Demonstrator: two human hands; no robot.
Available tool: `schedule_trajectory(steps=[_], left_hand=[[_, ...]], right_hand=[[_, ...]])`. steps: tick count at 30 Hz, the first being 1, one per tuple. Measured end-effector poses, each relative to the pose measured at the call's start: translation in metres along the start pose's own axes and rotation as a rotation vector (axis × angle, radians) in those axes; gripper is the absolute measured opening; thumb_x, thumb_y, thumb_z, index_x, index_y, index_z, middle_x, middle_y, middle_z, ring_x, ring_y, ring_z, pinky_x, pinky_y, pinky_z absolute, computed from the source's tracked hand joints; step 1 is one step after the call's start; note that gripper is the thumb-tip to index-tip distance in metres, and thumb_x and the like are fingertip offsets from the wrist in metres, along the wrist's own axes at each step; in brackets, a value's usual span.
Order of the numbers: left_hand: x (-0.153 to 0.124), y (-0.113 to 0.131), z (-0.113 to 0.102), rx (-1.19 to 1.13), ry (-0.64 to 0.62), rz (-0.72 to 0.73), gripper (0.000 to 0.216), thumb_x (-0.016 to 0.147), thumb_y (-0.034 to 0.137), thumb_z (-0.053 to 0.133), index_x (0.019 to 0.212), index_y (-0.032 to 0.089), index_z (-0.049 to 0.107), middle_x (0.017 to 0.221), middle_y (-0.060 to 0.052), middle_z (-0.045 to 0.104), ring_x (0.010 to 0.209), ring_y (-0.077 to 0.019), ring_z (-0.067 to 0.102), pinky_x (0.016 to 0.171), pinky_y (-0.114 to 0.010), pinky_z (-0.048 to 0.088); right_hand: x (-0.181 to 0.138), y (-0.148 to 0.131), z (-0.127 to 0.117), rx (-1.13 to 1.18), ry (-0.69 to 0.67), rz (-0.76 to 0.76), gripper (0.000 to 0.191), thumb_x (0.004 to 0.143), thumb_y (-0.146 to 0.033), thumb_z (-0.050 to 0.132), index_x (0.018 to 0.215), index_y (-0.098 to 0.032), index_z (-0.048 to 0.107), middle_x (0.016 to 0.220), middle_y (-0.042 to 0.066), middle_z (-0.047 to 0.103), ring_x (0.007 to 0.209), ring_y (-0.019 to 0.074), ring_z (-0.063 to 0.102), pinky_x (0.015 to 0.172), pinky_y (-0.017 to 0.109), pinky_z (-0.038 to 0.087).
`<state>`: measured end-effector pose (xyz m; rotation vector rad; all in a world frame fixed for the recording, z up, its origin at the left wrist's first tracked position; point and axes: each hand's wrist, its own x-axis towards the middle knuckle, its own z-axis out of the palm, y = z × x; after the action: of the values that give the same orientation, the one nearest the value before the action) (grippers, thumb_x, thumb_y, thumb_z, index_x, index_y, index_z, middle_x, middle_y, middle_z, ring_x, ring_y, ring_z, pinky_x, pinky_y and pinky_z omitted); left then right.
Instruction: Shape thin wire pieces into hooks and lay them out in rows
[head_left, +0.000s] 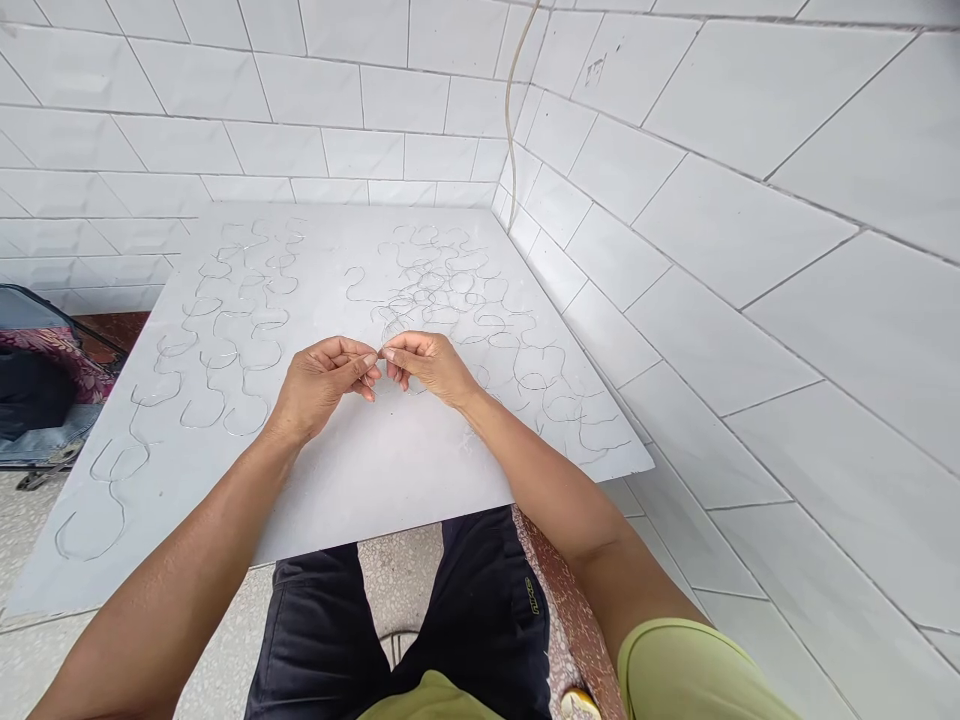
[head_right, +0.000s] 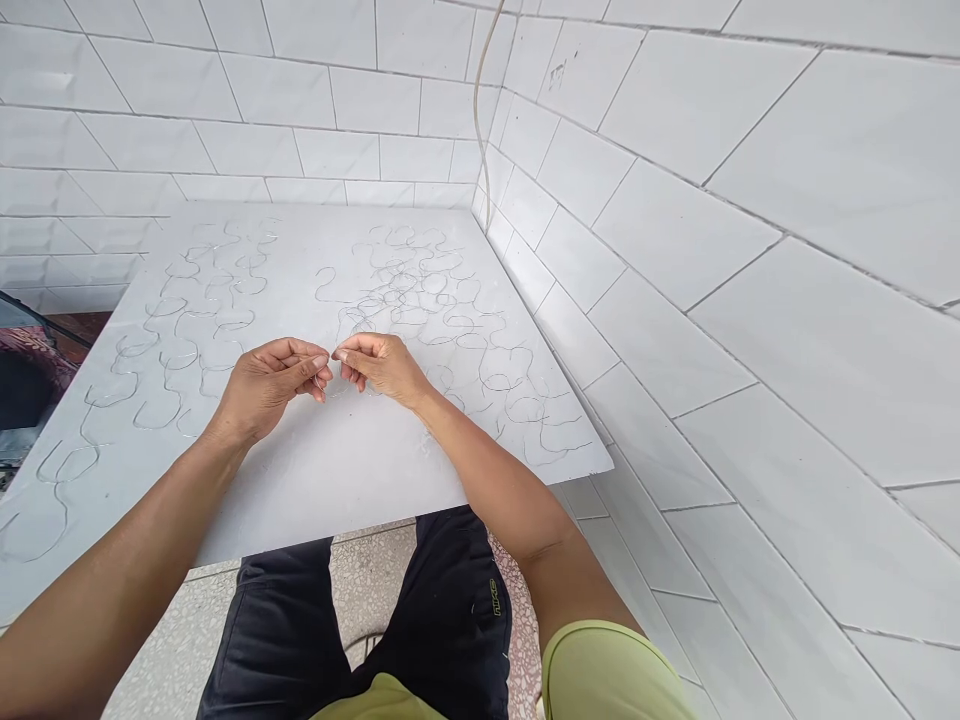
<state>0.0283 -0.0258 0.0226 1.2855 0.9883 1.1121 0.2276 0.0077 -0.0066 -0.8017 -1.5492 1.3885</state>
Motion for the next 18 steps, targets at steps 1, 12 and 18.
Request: schedule_trajectory(steps=[1,12,18], left_hand=[[0.0,0.001,-0.001,0.011,0.008,0.005,0.028,0.08,0.038,0.086,0.092,0.014,0.075,0.083,-0.008,0.073,0.069,-0.0162,0.067,0.065,-0.033,0.059],[0.001,0.005,-0.01,0.07,0.045,0.01,0.031,0.082,0.039,0.084,0.1,0.015,0.076,0.082,-0.007,0.073,0.065,-0.0167,0.068,0.07,-0.037,0.061],[0.0,0.006,-0.007,0.065,0.056,-0.037,0.044,0.089,0.048,0.076,0.117,0.014,0.074,0.09,-0.01,0.076,0.077,-0.0194,0.07,0.085,-0.041,0.06]], right_hand=[[0.0,0.0,-0.001,-0.008,-0.008,-0.006,0.032,0.091,-0.049,0.074,0.093,-0.017,0.074,0.077,0.002,0.068,0.067,0.0122,0.061,0.057,0.024,0.053],[-0.002,-0.005,-0.007,-0.098,-0.027,-0.048,0.029,0.093,-0.046,0.07,0.093,-0.017,0.075,0.077,0.002,0.068,0.066,0.012,0.06,0.06,0.025,0.053],[-0.002,-0.002,-0.003,-0.264,0.077,-0.028,0.023,0.094,-0.041,0.067,0.087,-0.02,0.074,0.077,0.001,0.068,0.061,0.0109,0.054,0.054,0.023,0.045]])
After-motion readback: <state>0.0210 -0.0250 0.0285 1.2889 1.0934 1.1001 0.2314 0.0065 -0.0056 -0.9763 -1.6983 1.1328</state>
